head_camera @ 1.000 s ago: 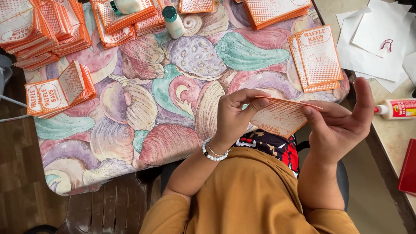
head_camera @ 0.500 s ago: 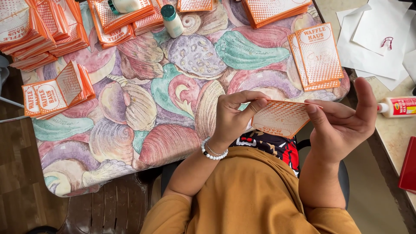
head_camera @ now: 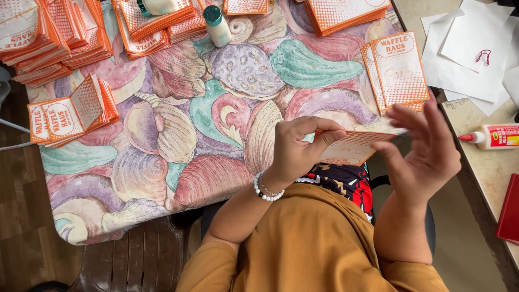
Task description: A person is manually assembling paper bags by applying glue to the edges of pre-printed paper templates and folding them into shape.
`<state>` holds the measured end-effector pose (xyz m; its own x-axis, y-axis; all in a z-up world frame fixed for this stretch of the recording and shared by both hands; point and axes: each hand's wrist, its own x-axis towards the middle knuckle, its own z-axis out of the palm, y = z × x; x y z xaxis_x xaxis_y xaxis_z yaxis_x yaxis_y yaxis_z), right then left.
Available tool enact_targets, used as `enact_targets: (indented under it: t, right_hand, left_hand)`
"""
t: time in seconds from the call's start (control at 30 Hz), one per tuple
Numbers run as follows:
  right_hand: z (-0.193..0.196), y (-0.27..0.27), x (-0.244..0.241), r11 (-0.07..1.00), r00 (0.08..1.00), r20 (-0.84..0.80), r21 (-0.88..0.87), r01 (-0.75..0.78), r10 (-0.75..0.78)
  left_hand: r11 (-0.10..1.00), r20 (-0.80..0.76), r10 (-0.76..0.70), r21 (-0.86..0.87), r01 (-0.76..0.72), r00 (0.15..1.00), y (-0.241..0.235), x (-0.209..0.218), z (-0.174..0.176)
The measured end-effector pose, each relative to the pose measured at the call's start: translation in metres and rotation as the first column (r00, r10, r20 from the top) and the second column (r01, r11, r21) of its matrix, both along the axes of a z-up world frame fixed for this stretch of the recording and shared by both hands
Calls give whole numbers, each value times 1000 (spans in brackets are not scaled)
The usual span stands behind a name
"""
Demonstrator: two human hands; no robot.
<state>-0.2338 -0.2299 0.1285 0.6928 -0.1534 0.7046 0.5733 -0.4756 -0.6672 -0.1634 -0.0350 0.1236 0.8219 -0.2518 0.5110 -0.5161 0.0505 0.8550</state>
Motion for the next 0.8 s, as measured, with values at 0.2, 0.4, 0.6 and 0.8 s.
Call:
enact_targets:
  t: [0.2, 0.4, 0.6, 0.8]
  right_hand:
    - [42, 23, 19, 823, 992, 121, -559, 98, -36]
    - [35, 8, 24, 903, 998, -12, -424, -64, 64]
    - [24, -7, 24, 910, 995, -89, -410, -71, 38]
    - [27, -13, 25, 958, 971, -217, -243, -152, 99]
  left_hand:
    - [1000, 156, 8, 20, -11, 988, 0, 2, -1]
    - [996, 172, 34, 72, -47, 984, 13, 2, -5]
    - [998, -67, -30, 44, 33, 997, 24, 9, 5]
    - [998, -52, 10, 58, -7, 999, 30, 9, 2]
